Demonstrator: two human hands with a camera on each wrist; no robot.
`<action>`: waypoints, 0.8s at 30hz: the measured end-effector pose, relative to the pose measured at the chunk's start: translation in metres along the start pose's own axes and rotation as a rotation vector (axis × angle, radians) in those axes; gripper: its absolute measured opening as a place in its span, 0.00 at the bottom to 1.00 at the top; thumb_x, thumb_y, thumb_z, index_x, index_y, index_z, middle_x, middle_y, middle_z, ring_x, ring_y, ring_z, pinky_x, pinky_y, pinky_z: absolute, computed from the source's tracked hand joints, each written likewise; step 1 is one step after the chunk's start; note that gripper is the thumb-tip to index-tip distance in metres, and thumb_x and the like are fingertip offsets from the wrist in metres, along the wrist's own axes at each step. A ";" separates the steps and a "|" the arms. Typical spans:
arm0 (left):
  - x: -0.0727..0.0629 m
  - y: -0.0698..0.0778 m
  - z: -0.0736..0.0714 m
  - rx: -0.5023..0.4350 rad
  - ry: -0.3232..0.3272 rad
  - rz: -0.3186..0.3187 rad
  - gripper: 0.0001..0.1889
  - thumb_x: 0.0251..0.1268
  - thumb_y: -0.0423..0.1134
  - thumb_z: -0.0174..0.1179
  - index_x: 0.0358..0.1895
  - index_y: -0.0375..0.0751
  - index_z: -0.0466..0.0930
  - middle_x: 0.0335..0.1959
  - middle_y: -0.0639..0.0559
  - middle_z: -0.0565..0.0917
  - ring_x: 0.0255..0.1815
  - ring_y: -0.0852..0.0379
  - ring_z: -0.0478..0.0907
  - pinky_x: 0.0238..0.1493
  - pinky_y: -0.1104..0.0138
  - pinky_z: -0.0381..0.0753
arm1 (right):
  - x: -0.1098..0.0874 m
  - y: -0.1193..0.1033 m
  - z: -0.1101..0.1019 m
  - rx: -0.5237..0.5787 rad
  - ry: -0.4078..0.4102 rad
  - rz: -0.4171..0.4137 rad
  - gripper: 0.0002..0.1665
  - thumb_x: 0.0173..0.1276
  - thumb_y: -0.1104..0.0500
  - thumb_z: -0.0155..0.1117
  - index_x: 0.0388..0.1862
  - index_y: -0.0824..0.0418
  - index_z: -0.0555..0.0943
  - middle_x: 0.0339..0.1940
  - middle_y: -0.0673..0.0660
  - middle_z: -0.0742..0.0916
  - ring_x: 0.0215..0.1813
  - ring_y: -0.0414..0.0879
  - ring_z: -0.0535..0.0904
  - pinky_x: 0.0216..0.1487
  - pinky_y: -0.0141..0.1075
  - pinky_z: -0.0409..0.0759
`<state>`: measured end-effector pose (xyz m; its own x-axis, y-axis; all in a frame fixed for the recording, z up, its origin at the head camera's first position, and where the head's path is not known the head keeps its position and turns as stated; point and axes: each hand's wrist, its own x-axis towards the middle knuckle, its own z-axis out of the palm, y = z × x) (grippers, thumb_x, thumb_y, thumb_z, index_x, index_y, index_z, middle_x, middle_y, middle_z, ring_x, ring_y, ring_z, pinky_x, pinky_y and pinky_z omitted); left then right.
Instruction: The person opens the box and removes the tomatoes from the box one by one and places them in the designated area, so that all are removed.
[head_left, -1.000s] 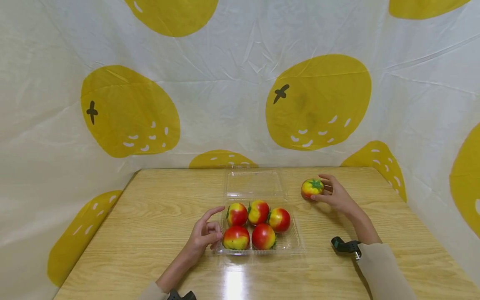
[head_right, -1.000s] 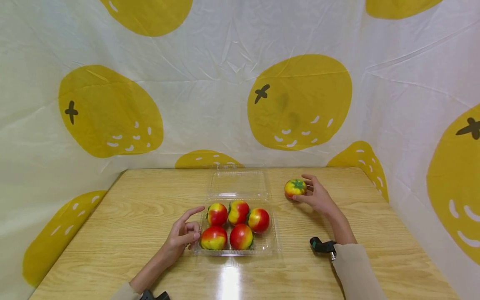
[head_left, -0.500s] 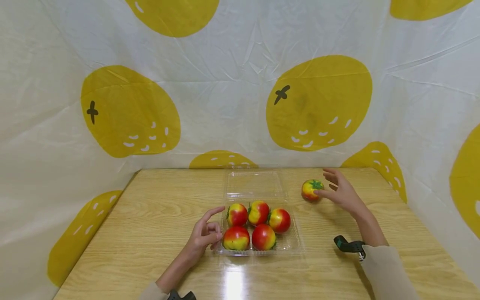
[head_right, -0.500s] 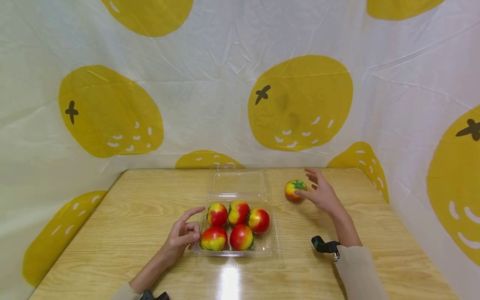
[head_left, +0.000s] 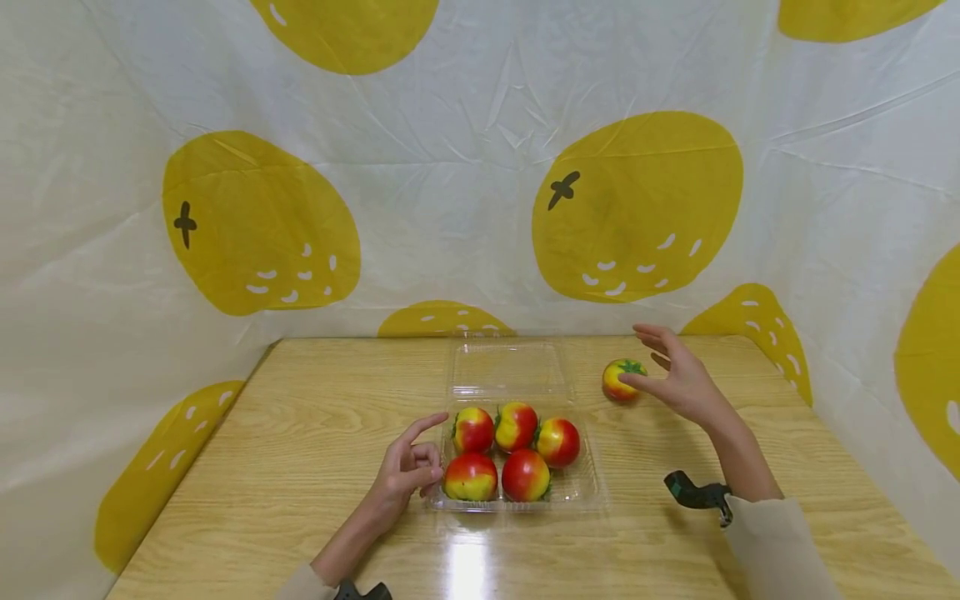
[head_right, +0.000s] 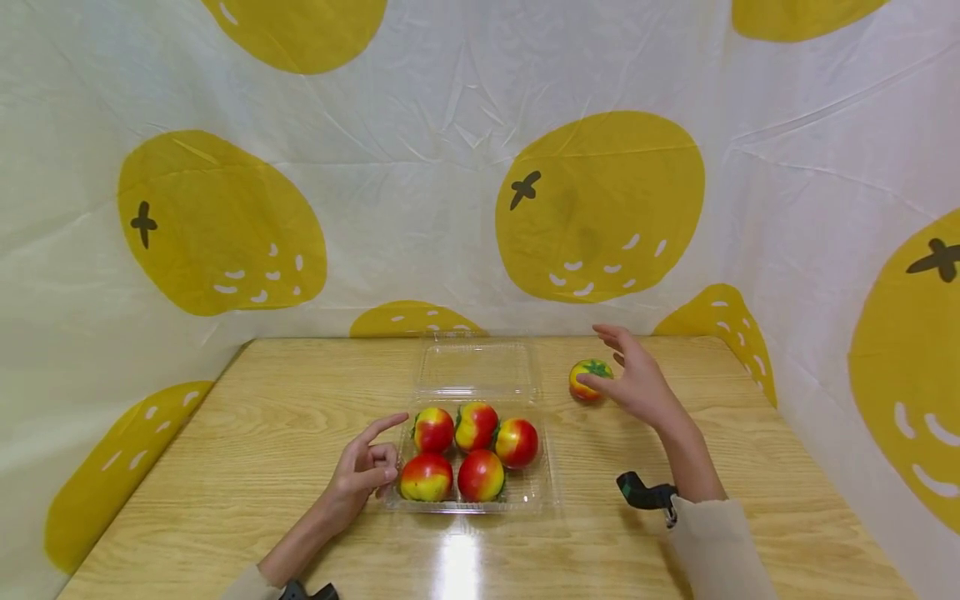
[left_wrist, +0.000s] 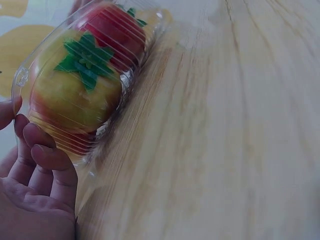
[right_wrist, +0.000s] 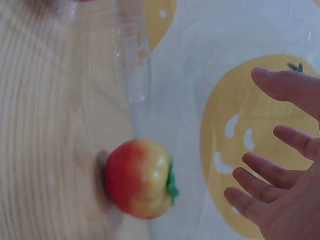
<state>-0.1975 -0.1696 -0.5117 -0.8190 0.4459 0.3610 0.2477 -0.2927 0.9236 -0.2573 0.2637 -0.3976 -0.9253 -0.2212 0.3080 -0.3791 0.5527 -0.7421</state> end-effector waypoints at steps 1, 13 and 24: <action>0.000 0.000 0.000 -0.001 0.000 0.001 0.37 0.64 0.23 0.53 0.76 0.20 0.51 0.26 0.56 0.76 0.19 0.48 0.61 0.16 0.63 0.66 | -0.001 -0.004 0.000 0.005 -0.002 -0.006 0.50 0.65 0.61 0.76 0.79 0.68 0.58 0.78 0.73 0.67 0.78 0.72 0.60 0.74 0.70 0.60; 0.000 -0.001 0.000 -0.018 -0.020 0.012 0.38 0.64 0.22 0.52 0.77 0.20 0.50 0.26 0.56 0.76 0.20 0.52 0.63 0.18 0.64 0.66 | -0.003 -0.029 0.011 0.010 -0.052 -0.070 0.49 0.66 0.62 0.74 0.80 0.65 0.58 0.76 0.73 0.70 0.78 0.70 0.63 0.74 0.69 0.61; 0.001 -0.003 -0.001 -0.018 -0.017 0.007 0.38 0.64 0.23 0.54 0.77 0.22 0.51 0.26 0.56 0.76 0.19 0.50 0.62 0.17 0.63 0.66 | -0.008 -0.048 0.020 0.007 -0.142 -0.088 0.48 0.68 0.58 0.73 0.80 0.60 0.58 0.76 0.69 0.72 0.76 0.69 0.69 0.71 0.64 0.69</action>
<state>-0.1989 -0.1690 -0.5141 -0.8086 0.4578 0.3696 0.2436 -0.3113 0.9186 -0.2319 0.2230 -0.3764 -0.8796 -0.3807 0.2852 -0.4588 0.5209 -0.7199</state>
